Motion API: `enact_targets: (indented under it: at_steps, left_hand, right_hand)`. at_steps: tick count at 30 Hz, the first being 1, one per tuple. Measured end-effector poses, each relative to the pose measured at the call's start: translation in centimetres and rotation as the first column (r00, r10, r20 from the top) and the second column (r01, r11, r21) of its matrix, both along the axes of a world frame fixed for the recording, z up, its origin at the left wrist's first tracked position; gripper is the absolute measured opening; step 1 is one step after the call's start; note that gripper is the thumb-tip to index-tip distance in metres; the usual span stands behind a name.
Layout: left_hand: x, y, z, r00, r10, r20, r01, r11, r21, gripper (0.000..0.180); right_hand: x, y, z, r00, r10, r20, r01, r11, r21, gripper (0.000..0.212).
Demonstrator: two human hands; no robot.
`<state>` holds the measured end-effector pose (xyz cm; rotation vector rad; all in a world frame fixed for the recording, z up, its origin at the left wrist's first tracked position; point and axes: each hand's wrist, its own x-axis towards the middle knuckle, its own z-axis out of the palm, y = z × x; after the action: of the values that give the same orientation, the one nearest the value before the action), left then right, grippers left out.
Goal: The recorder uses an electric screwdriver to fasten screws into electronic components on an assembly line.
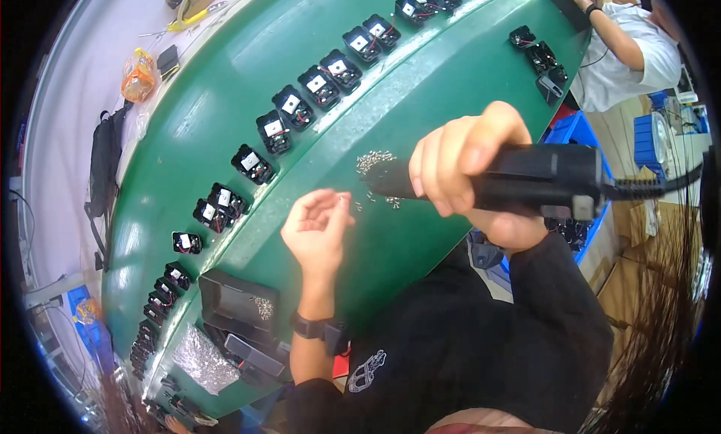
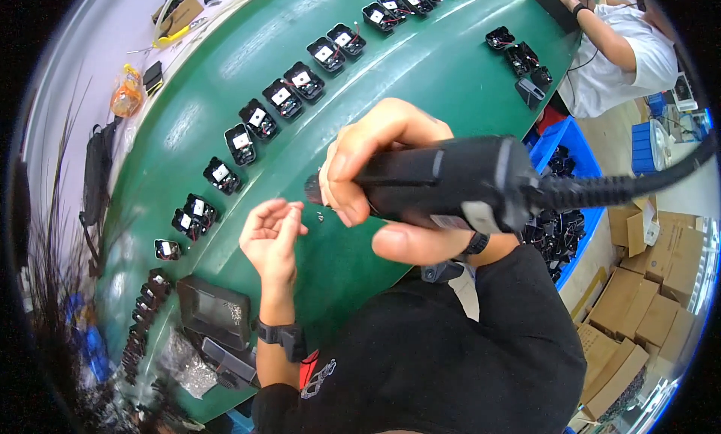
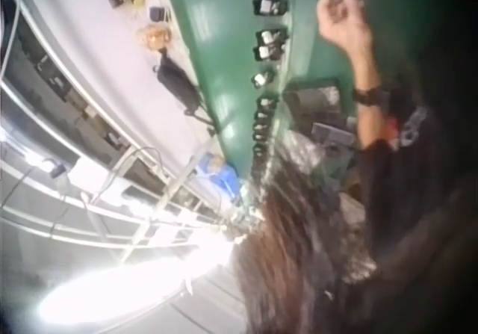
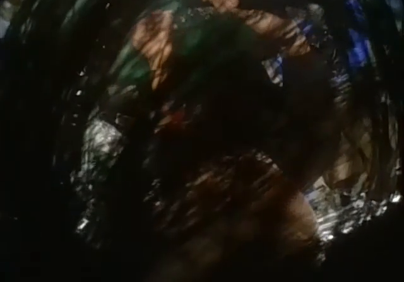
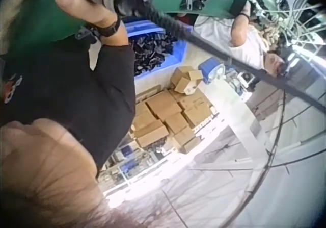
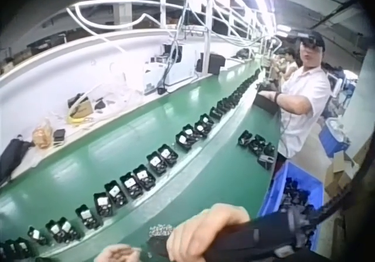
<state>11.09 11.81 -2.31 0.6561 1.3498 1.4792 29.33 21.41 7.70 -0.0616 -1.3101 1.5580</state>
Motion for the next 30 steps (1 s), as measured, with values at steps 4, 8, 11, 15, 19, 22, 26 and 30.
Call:
enact_targets:
  at_steps: [4, 8, 11, 15, 19, 22, 26, 30]
  left_hand:
    - [-1.7, 0.5, -0.1, 0.955, -0.017, 0.297, 0.009, 1.0, 0.027, 0.017]
    - [-1.8, 0.2, 0.1, 0.819, -0.084, 0.567, 0.038, 0.995, 0.092, 0.02]
    - [-1.2, 0.4, 0.2, 0.773, -0.094, 0.627, 0.04, 0.994, 0.1, 0.02]
    - [-0.8, 0.7, 0.7, 0.749, -0.095, 0.656, 0.055, 0.995, 0.082, 0.021]
    - [-0.7, 1.0, 0.8, 0.734, -0.046, 0.677, 0.028, 0.999, 0.037, 0.022]
    - [-0.5, 1.7, 0.9, 0.73, -0.029, 0.683, 0.004, 0.999, 0.037, 0.023]
    - [-0.4, 2.4, 0.9, 0.738, 0.031, 0.674, -0.01, 0.999, -0.036, 0.026]
    - [-1.0, 3.1, 0.0, 0.738, 0.02, 0.674, 0.003, 0.999, -0.033, 0.031]
  right_hand:
    - [-1.0, 0.6, 0.4, 0.994, 0.039, -0.099, -0.031, 0.996, 0.081, 0.042]
    - [-1.9, 0.6, 0.4, 0.978, 0.076, -0.193, -0.061, 0.995, 0.082, 0.039]
    - [-2.1, 0.6, 0.3, 0.979, 0.084, -0.186, -0.073, 0.995, 0.069, 0.038]
    - [-2.4, 0.8, -0.4, 0.979, 0.088, -0.183, -0.077, 0.995, 0.065, 0.038]
    - [-2.7, 1.1, -0.4, 0.983, 0.088, -0.162, -0.077, 0.994, 0.077, 0.037]
    - [-3.1, 1.3, -0.6, 0.984, 0.075, -0.163, -0.061, 0.994, 0.09, 0.037]
    - [-3.4, 1.7, -0.9, 0.968, 0.146, -0.202, -0.121, 0.984, 0.13, 0.04]
    - [-4.2, 1.8, -2.0, 0.993, 0.028, -0.115, -0.023, 0.999, 0.042, 0.037]
